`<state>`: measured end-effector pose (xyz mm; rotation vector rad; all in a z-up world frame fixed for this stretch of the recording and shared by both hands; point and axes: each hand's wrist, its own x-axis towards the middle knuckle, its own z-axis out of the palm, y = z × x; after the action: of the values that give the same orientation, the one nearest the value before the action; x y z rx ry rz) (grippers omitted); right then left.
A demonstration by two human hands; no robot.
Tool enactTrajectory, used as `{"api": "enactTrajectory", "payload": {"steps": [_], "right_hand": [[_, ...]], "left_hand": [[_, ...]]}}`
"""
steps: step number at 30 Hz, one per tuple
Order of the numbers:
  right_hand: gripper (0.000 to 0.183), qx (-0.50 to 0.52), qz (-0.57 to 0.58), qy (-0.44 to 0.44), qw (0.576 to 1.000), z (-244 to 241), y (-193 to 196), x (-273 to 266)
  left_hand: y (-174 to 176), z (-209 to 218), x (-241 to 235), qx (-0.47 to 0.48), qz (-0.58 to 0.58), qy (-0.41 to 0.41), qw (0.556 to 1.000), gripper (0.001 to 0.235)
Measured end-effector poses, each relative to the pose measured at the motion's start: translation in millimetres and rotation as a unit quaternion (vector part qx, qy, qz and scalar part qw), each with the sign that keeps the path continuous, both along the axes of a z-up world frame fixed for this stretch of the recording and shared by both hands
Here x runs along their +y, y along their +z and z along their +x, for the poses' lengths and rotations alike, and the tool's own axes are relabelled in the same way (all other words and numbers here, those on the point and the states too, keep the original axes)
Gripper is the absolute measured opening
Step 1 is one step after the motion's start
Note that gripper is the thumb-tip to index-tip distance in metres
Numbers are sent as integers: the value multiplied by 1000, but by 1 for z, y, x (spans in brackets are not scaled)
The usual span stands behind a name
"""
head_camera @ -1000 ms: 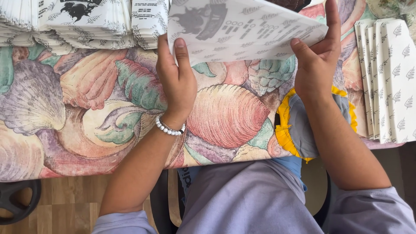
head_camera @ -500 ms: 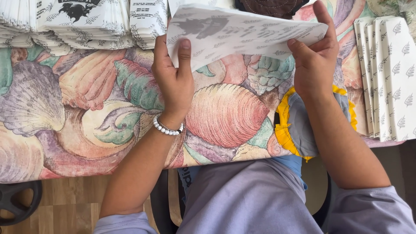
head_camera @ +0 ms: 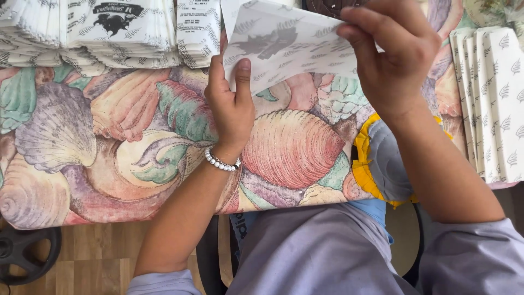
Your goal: Folding paper wrappers into a specific shape and stacking them on a table.
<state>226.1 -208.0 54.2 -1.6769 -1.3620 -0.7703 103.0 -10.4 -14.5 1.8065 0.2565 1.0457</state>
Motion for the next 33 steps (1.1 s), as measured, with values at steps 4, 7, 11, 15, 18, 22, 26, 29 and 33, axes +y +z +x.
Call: {"api": "enactTrajectory", "payload": {"steps": [4,7,11,15,18,22,26,29,33], "right_hand": [[3,-2,-10,7,1000,10,1,6],[3,0,-22,-9,1000,13,1,6],[9,5,-77,-16,997,5,26,-4],[15,62,-233,6,971,-25,75,-12],[3,143,-278,76,947,-19,47,12],[4,119,-314,88,938,2,-39,36],[4,134,-308,83,938,6,-73,43],[7,141,-306,50,940,3,-76,45],[10,119,-304,28,945,-1,-76,45]], "left_hand": [[-2,0,2,18,8,21,1000,28],[-5,-1,1,38,-19,10,999,48],[21,-25,-8,48,-79,-28,995,29],[47,-87,-13,141,-228,-178,947,32],[43,-97,0,134,-116,-113,978,63],[20,-46,53,62,274,-33,959,43],[-5,-9,71,167,422,-153,878,11],[-27,0,80,195,430,-170,865,8],[-33,0,83,226,415,-194,860,12]]}}
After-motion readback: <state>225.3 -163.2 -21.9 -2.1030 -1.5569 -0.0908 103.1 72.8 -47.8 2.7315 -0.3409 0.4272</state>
